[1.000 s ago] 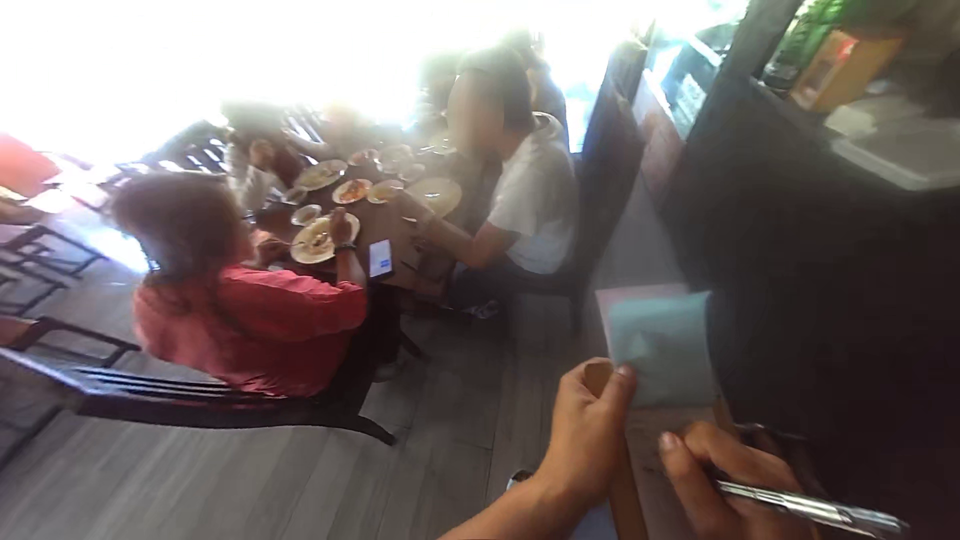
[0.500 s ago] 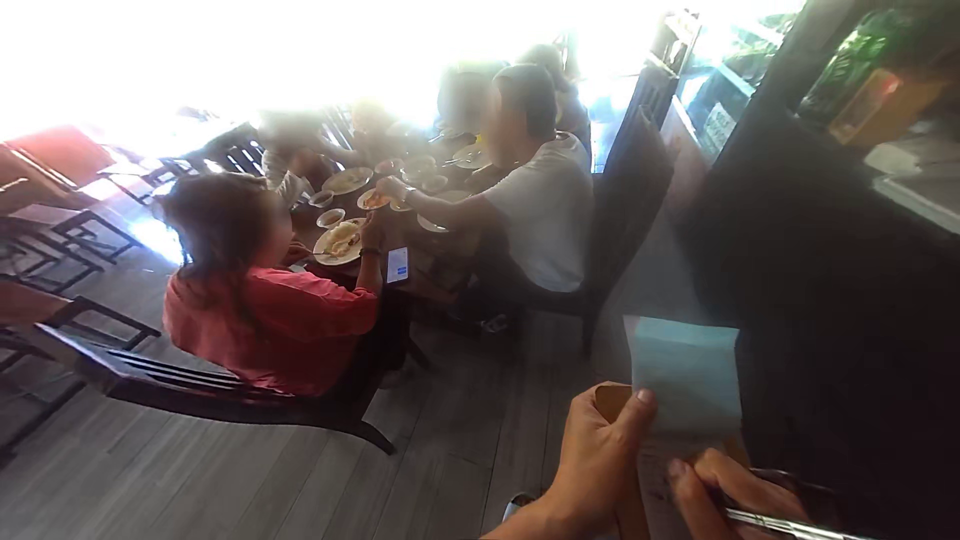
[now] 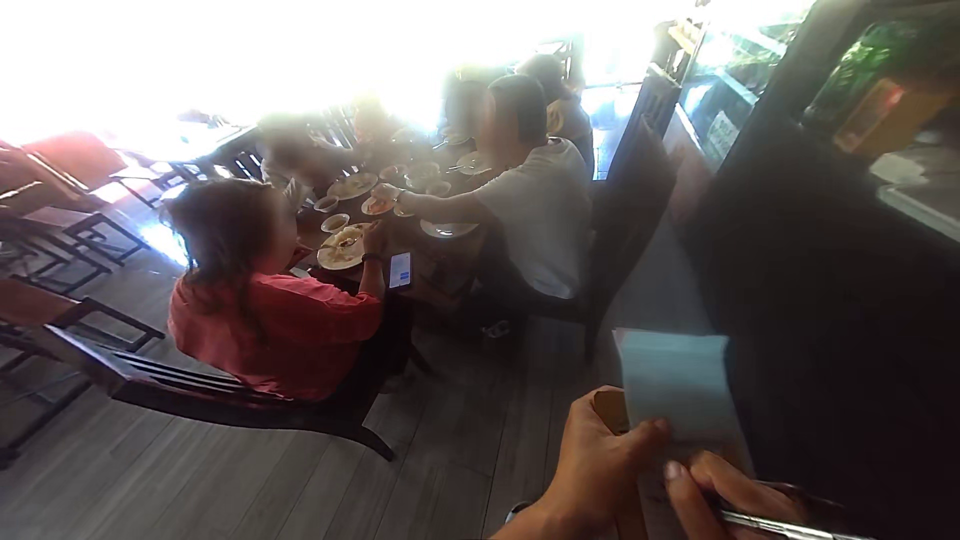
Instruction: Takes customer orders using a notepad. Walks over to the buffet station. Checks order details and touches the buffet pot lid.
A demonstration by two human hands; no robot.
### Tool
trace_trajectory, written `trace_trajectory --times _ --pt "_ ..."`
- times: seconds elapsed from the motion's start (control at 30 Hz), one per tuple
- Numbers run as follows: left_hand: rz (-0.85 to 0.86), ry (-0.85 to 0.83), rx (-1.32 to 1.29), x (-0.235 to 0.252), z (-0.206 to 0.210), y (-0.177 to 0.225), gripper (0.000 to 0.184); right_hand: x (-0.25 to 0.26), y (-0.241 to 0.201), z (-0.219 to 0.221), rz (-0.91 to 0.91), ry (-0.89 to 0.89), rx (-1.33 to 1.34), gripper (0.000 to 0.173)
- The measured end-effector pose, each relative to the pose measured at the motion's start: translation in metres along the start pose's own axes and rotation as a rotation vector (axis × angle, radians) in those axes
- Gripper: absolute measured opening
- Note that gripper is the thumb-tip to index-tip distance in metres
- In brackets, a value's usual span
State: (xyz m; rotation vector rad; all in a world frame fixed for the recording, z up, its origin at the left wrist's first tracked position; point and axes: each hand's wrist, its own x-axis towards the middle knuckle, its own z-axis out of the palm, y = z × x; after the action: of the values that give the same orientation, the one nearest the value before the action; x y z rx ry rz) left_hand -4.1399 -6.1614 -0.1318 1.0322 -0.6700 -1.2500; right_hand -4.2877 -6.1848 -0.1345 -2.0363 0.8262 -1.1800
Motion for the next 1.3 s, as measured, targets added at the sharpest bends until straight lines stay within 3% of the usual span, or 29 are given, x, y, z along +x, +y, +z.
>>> trace_trajectory --times 0.5,0.67,0.83,1.3 --pt "0.001 0.07 0.037 -0.007 0.004 0.006 0.018 0.0 0.004 0.008 -0.089 0.064 0.083 0.031" --pt "-0.004 0.063 0.024 -0.01 0.005 0.007 0.022 0.002 0.001 -0.005 -0.025 0.089 0.22 0.03" --pt "0.015 0.066 0.045 -0.013 0.006 0.013 0.021 0.004 0.004 -0.017 -0.108 0.058 0.166 0.032" --pt "-0.034 0.083 0.047 -0.017 0.006 0.012 0.02 -0.005 0.003 -0.009 -0.041 0.094 0.134 0.032"
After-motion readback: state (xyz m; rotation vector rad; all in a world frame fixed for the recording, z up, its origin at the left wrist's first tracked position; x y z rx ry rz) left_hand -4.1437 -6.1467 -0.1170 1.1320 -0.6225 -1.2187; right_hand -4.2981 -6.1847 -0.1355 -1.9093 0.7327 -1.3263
